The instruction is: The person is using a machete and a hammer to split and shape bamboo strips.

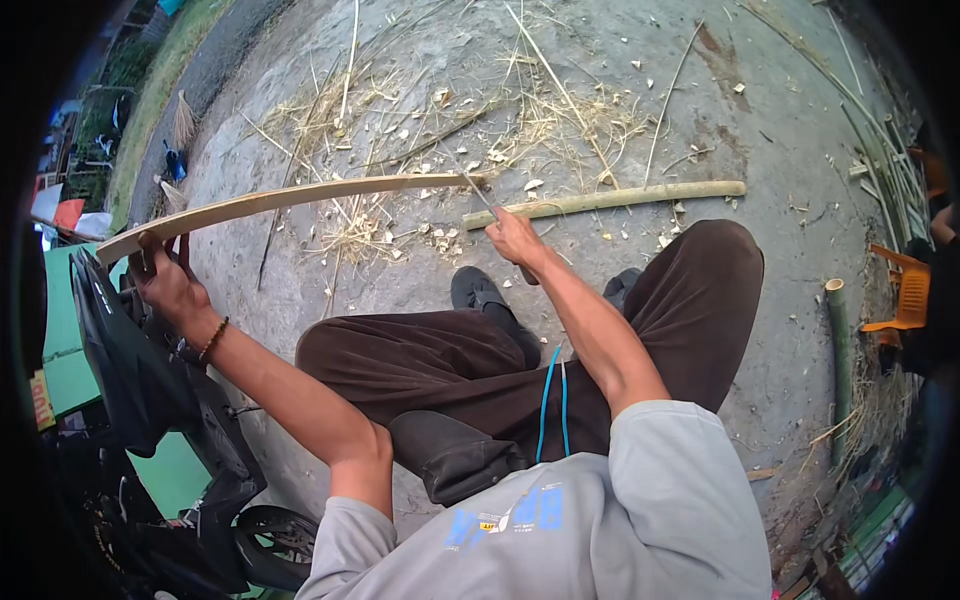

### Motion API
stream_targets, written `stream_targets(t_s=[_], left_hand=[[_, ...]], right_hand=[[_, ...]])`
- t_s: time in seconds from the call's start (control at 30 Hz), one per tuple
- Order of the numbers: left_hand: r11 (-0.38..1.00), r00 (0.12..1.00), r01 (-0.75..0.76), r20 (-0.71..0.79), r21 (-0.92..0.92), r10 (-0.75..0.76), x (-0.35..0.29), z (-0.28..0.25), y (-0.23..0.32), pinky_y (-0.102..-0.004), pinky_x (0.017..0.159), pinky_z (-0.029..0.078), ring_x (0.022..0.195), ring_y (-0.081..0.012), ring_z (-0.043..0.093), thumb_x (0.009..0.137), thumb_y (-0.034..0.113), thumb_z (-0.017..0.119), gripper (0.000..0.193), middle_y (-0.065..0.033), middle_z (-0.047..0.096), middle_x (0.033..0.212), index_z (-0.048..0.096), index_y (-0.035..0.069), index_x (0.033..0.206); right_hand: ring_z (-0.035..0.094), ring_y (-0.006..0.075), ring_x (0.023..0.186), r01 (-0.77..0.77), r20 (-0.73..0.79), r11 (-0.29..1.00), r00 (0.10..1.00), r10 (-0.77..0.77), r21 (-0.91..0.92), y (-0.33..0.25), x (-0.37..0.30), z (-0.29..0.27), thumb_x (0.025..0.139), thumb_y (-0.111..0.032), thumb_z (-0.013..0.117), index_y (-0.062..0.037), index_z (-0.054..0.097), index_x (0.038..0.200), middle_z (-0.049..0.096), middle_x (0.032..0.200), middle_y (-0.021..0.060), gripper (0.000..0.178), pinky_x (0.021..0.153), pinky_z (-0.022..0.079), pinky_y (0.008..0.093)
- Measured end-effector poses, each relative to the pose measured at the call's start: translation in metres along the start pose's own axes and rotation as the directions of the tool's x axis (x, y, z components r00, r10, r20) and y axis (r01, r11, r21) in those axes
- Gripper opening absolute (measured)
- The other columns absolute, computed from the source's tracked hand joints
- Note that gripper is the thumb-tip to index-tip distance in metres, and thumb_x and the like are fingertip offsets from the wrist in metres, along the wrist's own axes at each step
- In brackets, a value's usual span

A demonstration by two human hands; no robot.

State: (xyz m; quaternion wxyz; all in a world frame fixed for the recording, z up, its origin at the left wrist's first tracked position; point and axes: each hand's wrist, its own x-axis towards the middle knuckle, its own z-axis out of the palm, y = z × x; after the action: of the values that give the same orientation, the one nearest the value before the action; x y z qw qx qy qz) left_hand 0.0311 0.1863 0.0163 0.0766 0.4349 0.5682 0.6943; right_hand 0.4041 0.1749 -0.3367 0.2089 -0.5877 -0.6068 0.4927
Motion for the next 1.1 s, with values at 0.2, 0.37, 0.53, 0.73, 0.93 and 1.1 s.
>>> stream_targets(t_s=[0.2, 0.37, 0.53, 0.73, 0.93, 1.1], left_hand=[[1.000, 0.999, 0.027, -0.042, -0.010, -0.027, 0.002, -0.026, 0.003, -0.0433, 0.076, 0.063, 0.089, -0.0243, 0.067, 0.094, 0.020, 0.069, 0.039, -0.0102, 0.066, 0.104, 0.052, 0.003, 0.125], [0.999, 0.999, 0.024, -0.024, -0.046, -0.025, -0.007, 0.008, -0.001, -0.0392, 0.072, 0.064, 0.085, -0.0229, 0.068, 0.094, 0.018, 0.069, 0.039, -0.0124, 0.066, 0.101, 0.052, 0.001, 0.124], [0.999, 1.000, -0.016, 0.024, -0.043, 0.017, -0.011, 0.021, 0.014, -0.0370, 0.071, 0.064, 0.084, -0.0176, 0.067, 0.091, 0.025, 0.072, 0.039, -0.0070, 0.063, 0.092, 0.055, 0.002, 0.117], [1.000, 1.000, -0.001, -0.028, 0.000, 0.001, -0.006, -0.015, 0.001, -0.0376, 0.071, 0.064, 0.085, -0.0187, 0.068, 0.091, 0.027, 0.072, 0.037, -0.0082, 0.064, 0.093, 0.056, 0.001, 0.113], [1.000, 0.999, -0.010, -0.044, -0.015, 0.009, 0.000, -0.009, -0.013, -0.0373, 0.072, 0.063, 0.085, -0.0201, 0.068, 0.092, 0.029, 0.072, 0.037, -0.0086, 0.067, 0.095, 0.056, 0.002, 0.112], [1.000, 0.999, -0.005, -0.047, -0.031, 0.003, 0.000, -0.013, -0.013, -0.0386, 0.073, 0.061, 0.085, -0.0207, 0.067, 0.094, 0.028, 0.069, 0.031, -0.0065, 0.066, 0.098, 0.057, 0.005, 0.110]], right_hand=[[0.064, 0.0467, 0.091, 0.137, 0.059, 0.989, 0.988, -0.140, 0.058, -0.036, -0.013, 0.008, 0.090, -0.030, 0.052, -0.0017, 0.052, 0.133, 0.066, 0.094, 0.0298, 0.051, 0.083, 0.050, 0.0500], [0.065, 0.0397, 0.078, 0.059, -0.080, 0.970, 0.994, -0.080, -0.237, 0.067, 0.006, -0.004, 0.090, -0.030, 0.052, -0.0033, 0.056, 0.121, 0.066, 0.087, 0.0243, 0.042, 0.074, 0.053, 0.0459], [0.065, 0.0322, 0.063, -0.066, -0.150, 0.998, 0.987, 0.064, -0.010, 0.020, 0.001, -0.011, 0.093, -0.032, 0.049, -0.0014, 0.058, 0.116, 0.065, 0.078, 0.0214, 0.040, 0.057, 0.052, 0.0447], [0.064, 0.0464, 0.091, 0.065, -0.087, 0.996, 0.994, -0.060, 0.053, -0.068, -0.030, -0.028, 0.097, -0.033, 0.050, -0.0085, 0.048, 0.139, 0.066, 0.100, 0.0282, 0.048, 0.084, 0.050, 0.0482], [0.058, 0.0359, 0.066, 0.248, -0.010, 0.968, 0.969, -0.247, 0.027, -0.078, -0.046, -0.031, 0.097, -0.025, 0.052, -0.0098, 0.043, 0.144, 0.058, 0.070, 0.0178, 0.050, 0.068, 0.048, 0.0449], [0.061, 0.0507, 0.082, 0.223, 0.095, 0.975, 0.971, -0.220, -0.021, -0.080, -0.056, -0.025, 0.095, -0.022, 0.050, -0.0053, 0.043, 0.138, 0.062, 0.081, 0.0310, 0.047, 0.074, 0.046, 0.0543]])
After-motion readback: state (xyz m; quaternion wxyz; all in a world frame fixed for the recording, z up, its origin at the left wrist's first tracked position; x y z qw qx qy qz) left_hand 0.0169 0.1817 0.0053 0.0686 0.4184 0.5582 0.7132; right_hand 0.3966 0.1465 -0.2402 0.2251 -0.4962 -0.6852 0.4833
